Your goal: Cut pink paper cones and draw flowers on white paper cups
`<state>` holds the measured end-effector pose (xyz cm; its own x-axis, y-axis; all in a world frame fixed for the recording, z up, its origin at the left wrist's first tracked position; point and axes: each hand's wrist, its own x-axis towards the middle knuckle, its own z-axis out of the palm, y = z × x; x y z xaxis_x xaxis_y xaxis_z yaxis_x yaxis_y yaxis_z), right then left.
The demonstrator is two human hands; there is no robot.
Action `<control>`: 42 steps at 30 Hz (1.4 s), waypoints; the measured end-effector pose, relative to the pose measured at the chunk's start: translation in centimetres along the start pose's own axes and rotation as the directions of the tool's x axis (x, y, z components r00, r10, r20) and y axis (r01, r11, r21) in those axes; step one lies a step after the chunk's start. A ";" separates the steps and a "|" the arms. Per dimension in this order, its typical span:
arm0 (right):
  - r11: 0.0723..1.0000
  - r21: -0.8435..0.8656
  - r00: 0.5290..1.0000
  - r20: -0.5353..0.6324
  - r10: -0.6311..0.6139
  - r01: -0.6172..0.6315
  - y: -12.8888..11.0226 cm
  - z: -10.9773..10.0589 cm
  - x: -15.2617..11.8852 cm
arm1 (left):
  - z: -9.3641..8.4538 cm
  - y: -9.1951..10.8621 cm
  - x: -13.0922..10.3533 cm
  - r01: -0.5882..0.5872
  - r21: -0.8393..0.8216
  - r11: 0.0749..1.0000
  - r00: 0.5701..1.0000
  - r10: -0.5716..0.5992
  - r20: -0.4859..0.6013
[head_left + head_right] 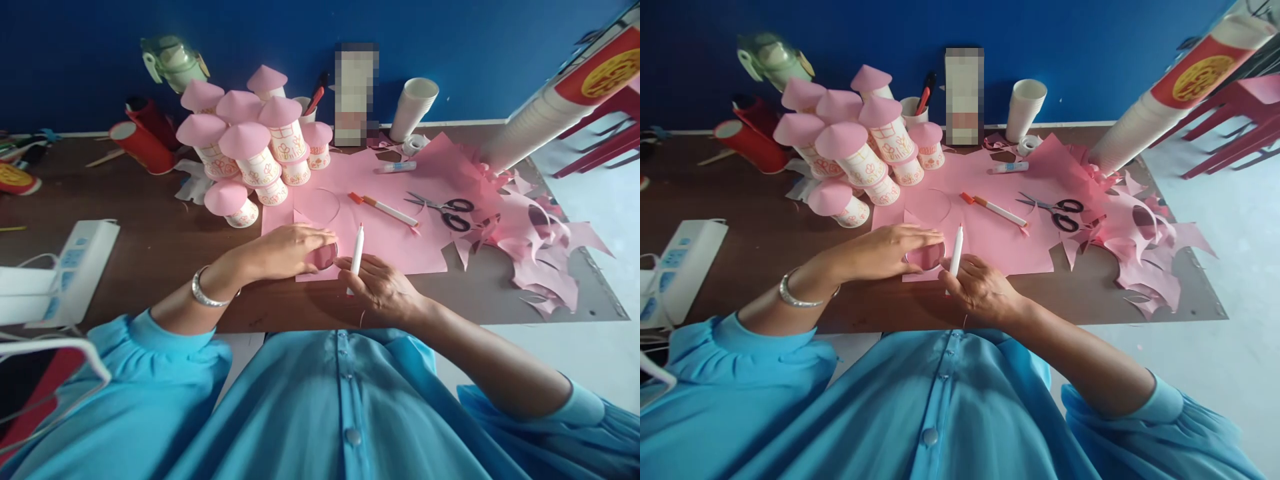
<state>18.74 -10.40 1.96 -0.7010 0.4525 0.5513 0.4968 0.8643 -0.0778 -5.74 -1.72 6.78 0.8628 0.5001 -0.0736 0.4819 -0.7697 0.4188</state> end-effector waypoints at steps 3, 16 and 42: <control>1.000 -0.011 1.000 0.016 0.020 -0.020 0.2 0.1 0.0 | -1.0 -0.2 0.6 -0.018 0.007 1.000 0.999 0.018 0.044; 0.959 -0.135 0.955 -0.130 -0.266 0.248 -6.0 -2.4 1.9 | -0.7 -2.5 1.5 -0.047 0.044 0.998 0.995 0.043 0.087; 0.948 -0.310 0.945 0.327 0.034 0.073 -7.0 5.3 9.5 | -0.7 -2.5 1.7 -0.090 0.067 0.994 0.992 0.084 0.091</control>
<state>5.94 -11.02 3.34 -0.8121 0.5288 0.2467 0.5786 0.7843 0.2236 -5.58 1.26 6.22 0.9106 0.3954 -0.1202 0.4110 -0.8364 0.3626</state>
